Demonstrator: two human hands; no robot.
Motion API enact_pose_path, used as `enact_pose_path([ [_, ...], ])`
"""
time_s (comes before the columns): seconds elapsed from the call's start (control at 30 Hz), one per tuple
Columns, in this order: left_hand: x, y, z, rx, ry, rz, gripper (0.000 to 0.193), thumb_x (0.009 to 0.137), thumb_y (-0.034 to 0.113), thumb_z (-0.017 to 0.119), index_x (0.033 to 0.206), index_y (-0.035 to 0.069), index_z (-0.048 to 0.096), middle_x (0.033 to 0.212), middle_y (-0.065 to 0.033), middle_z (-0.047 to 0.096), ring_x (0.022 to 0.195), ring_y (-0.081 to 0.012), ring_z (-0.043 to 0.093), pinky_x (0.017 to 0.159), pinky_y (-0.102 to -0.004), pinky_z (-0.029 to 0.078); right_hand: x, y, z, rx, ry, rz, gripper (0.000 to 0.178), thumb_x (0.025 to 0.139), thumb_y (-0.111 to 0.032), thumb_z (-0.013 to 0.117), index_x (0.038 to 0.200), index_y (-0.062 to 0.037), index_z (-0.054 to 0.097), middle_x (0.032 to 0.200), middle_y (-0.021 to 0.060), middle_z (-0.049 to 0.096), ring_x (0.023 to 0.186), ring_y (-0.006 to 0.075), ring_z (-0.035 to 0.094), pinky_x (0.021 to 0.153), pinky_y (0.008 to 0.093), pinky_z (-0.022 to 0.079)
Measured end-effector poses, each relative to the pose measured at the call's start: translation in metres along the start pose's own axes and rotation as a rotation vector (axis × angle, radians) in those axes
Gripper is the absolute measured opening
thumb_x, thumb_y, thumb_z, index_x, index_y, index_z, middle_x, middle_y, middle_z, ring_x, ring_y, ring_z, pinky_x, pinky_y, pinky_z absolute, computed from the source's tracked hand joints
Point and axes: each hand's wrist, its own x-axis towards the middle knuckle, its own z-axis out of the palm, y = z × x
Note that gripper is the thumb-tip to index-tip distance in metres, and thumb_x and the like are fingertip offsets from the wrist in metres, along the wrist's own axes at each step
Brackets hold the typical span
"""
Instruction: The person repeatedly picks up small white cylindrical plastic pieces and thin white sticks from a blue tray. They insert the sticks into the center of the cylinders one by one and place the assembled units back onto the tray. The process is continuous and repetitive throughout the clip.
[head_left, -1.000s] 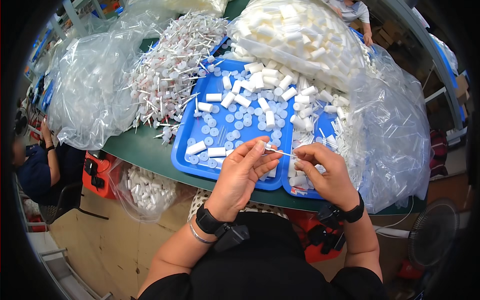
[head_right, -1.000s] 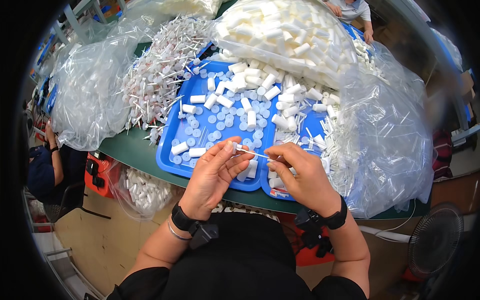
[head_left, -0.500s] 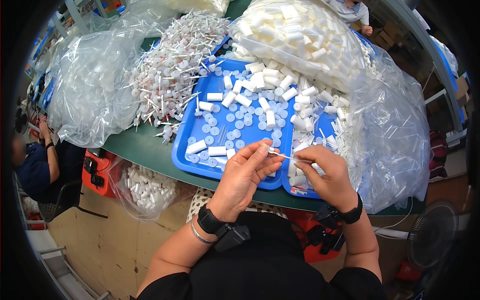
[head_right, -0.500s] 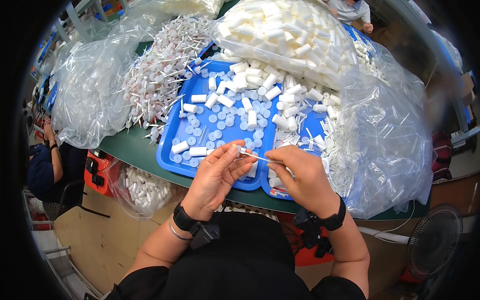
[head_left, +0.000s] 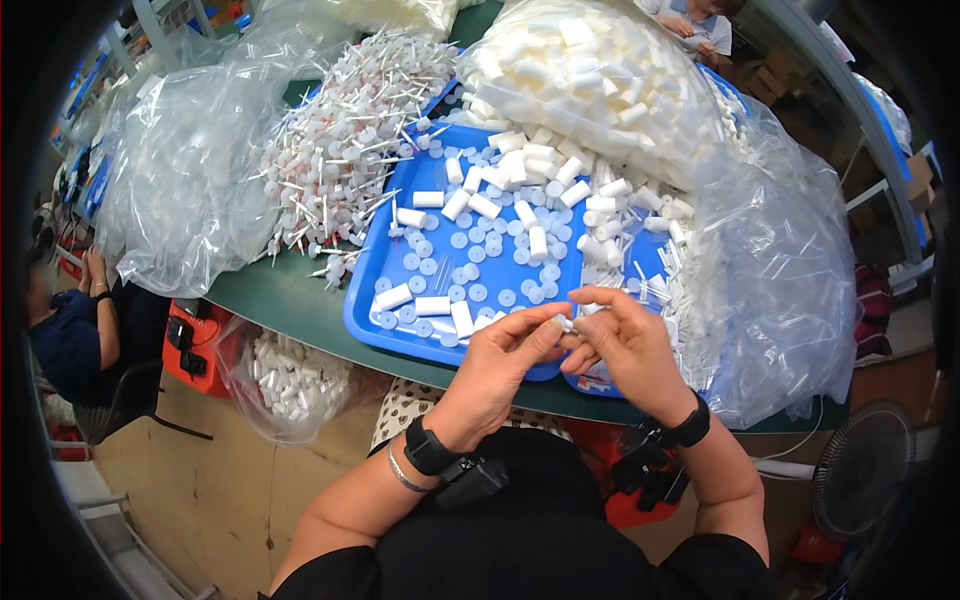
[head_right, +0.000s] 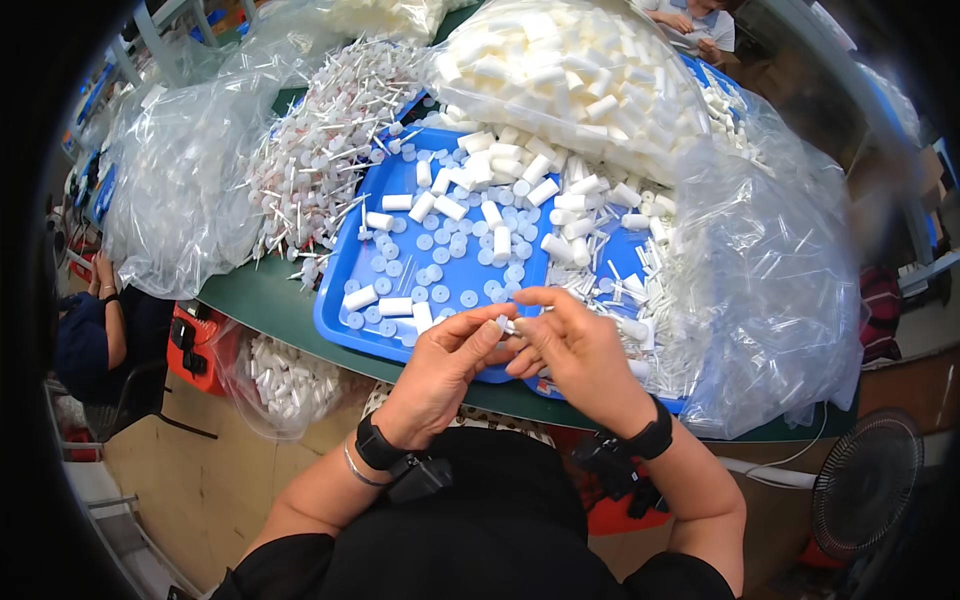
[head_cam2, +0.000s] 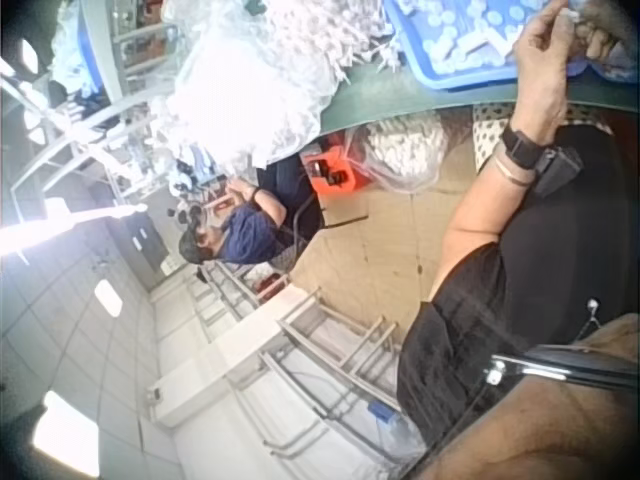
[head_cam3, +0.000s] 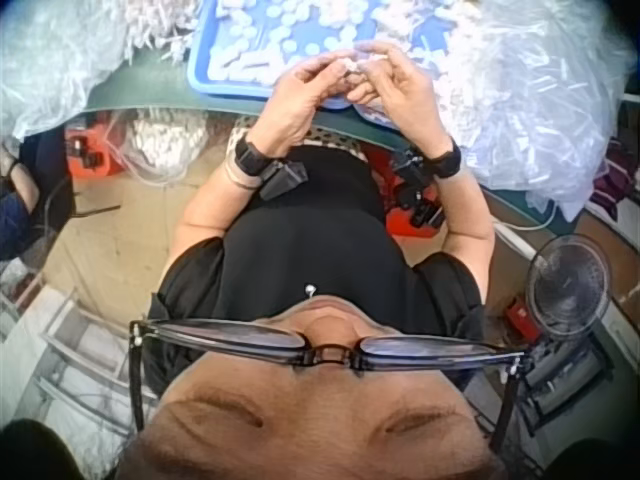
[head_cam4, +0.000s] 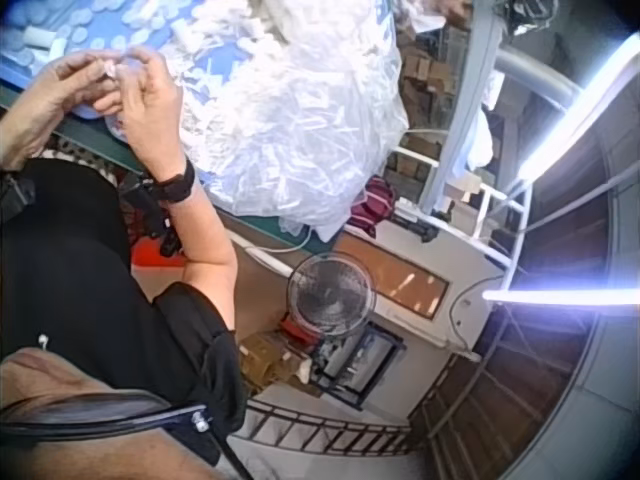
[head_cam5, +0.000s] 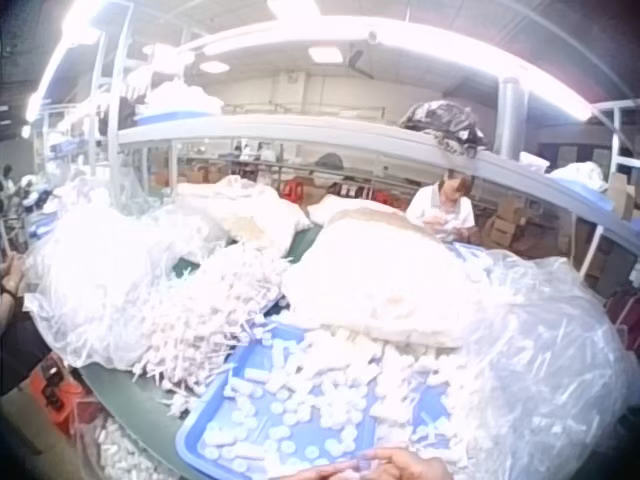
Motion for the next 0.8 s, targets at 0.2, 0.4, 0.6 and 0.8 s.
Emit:
enact_pose_path([
  [0.2,0.041,0.084,-0.056,-0.156,0.105,0.390,0.025,0.099,0.025,0.061,0.112,0.003,0.063,0.103,-0.0042,0.066,0.093,-0.0133,0.062,0.087,-0.0291,0.050,0.022,0.001,-0.066,-0.517,0.266,-0.196,0.021,0.101,-0.012,0.053,0.114,0.0012,0.063,0.090,0.0104,0.071,0.082,0.0144,0.068,0.074,0.0279,0.054],
  [0.4,0.049,0.112,-0.053,0.319,0.164,0.346,0.036,0.099,0.025,0.060,0.125,0.000,0.061,0.128,-0.0131,0.063,0.112,-0.0180,0.060,0.092,-0.0308,0.050,0.054,0.035,-0.126,-1.250,0.279,-0.195,0.010,0.087,-0.011,0.063,0.090,-0.0028,0.067,0.087,0.0134,0.069,0.081,0.0321,0.066,0.074,0.0415,0.052],
  [0.6,0.045,0.038,-0.040,1.436,-0.009,0.467,0.030,0.089,0.010,0.067,0.118,0.002,0.065,0.116,-0.0110,0.065,0.109,-0.0249,0.060,0.090,-0.0346,0.049,0.055,0.035,-0.112,-1.280,0.119,-0.385,0.010,0.081,-0.017,0.067,0.081,-0.0070,0.070,0.085,0.0122,0.066,0.085,0.0329,0.064,0.076,0.0451,0.050],
  [0.8,0.057,0.016,-0.036,1.710,-0.068,0.591,0.023,0.084,0.006,0.067,0.107,0.003,0.067,0.100,-0.0115,0.064,0.096,-0.0321,0.058,0.085,-0.0408,0.049,0.043,0.026,-0.081,-1.389,0.058,-0.130,0.020,0.078,-0.026,0.073,0.073,-0.0069,0.069,0.079,0.0105,0.066,0.077,0.0327,0.064,0.069,0.0420,0.050],
])
